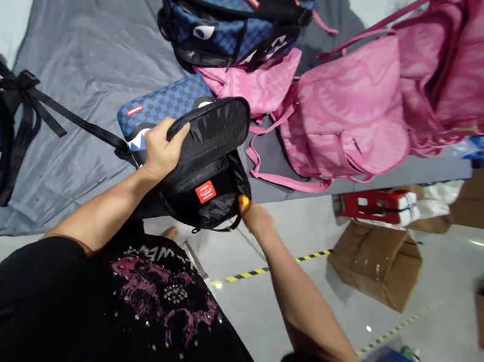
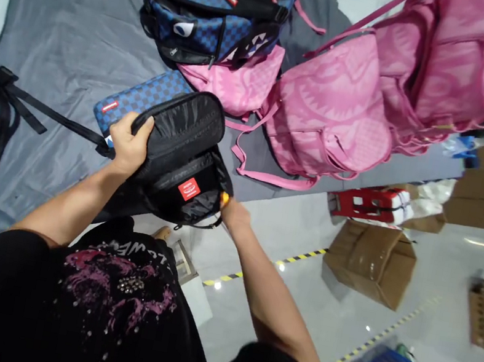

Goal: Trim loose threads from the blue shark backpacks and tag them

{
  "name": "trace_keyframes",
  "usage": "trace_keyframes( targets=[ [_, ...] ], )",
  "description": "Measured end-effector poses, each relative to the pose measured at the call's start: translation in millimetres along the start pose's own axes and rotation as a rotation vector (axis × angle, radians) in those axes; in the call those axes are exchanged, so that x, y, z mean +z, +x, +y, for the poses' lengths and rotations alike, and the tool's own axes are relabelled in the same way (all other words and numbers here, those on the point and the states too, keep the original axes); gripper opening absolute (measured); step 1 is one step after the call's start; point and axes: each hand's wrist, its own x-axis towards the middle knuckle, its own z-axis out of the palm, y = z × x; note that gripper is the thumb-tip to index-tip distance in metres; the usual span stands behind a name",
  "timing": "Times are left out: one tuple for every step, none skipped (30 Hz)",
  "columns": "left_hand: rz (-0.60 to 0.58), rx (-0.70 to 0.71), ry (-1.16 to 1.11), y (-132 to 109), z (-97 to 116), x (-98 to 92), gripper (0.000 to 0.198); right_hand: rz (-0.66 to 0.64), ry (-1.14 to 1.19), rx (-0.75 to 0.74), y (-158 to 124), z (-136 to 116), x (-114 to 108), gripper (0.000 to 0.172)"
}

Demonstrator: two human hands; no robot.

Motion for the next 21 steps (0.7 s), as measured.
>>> trace_keyframes(
  targets=[
    [0.002,-0.011,0.003,-1,-2,3.1,0.033,-0.059,0.009,0.056,-15,18,5,0.027],
    [-0.013,-0.009,0.001,-4,-2,5.5,0.033,-0.126,0.073,0.089,-27,32,10,0.026],
    [-0.050,0.008,-0.006,-7,1,6.9,0.033,-0.193,0.215,0.100,-37,40,14,0.026],
    [-0.109,0.038,-0.020,-11,5,7.2,0.032,-0.244,0.418,0.093,-42,43,18,0.024],
    [-0.183,0.084,-0.041,-14,11,6.7,0.031,-0.280,0.647,0.077,-43,39,23,0.023],
    [-0.260,0.142,-0.066,-18,17,5.5,0.029,-0.296,0.868,0.058,-40,30,28,0.023],
    [-0.331,0.205,-0.090,-21,23,4.1,0.027,-0.297,1.047,0.042,-34,17,34,0.024],
    [-0.386,0.267,-0.108,-23,28,2.9,0.026,-0.293,1.154,0.031,-26,0,42,0.028],
    [-0.420,0.320,-0.119,-24,31,1.9,0.025,-0.286,1.220,0.019,-17,-17,51,0.034],
    [-0.437,0.360,-0.121,-23,33,1.4,0.025,-0.292,1.276,0.004,-10,-35,62,0.040],
    [-0.440,0.388,-0.117,-22,34,1.3,0.026,-0.296,1.331,-0.015,-3,-49,73,0.046],
    [-0.436,0.409,-0.111,-20,33,1.6,0.026,-0.301,1.383,-0.027,1,-59,84,0.049],
    [-0.427,0.425,-0.106,-18,32,2.3,0.027,-0.303,1.433,-0.030,2,-63,94,0.051],
    [-0.413,0.435,-0.101,-15,30,3.3,0.028,-0.299,1.481,-0.023,1,-62,104,0.053],
    [-0.398,0.441,-0.098,-12,27,4.6,0.028,-0.287,1.529,-0.003,-1,-57,113,0.054],
    [-0.384,0.441,-0.095,-9,25,6.0,0.029,-0.267,1.577,0.025,-5,-49,121,0.055],
    [-0.375,0.433,-0.091,-7,24,7.5,0.030,-0.242,1.622,0.060,-9,-39,127,0.056],
    [-0.370,0.419,-0.085,-5,22,9.0,0.030,-0.215,1.663,0.097,-13,-29,133,0.058],
    [-0.367,0.402,-0.080,-3,22,10.3,0.031,-0.193,1.697,0.132,-16,-22,137,0.058],
    [-0.367,0.388,-0.079,-2,21,11.4,0.031,-0.179,1.723,0.164,-18,-17,140,0.059],
    [-0.370,0.382,-0.082,-2,21,12.3,0.031,-0.175,1.742,0.187,-18,-15,143,0.059]
  ],
)
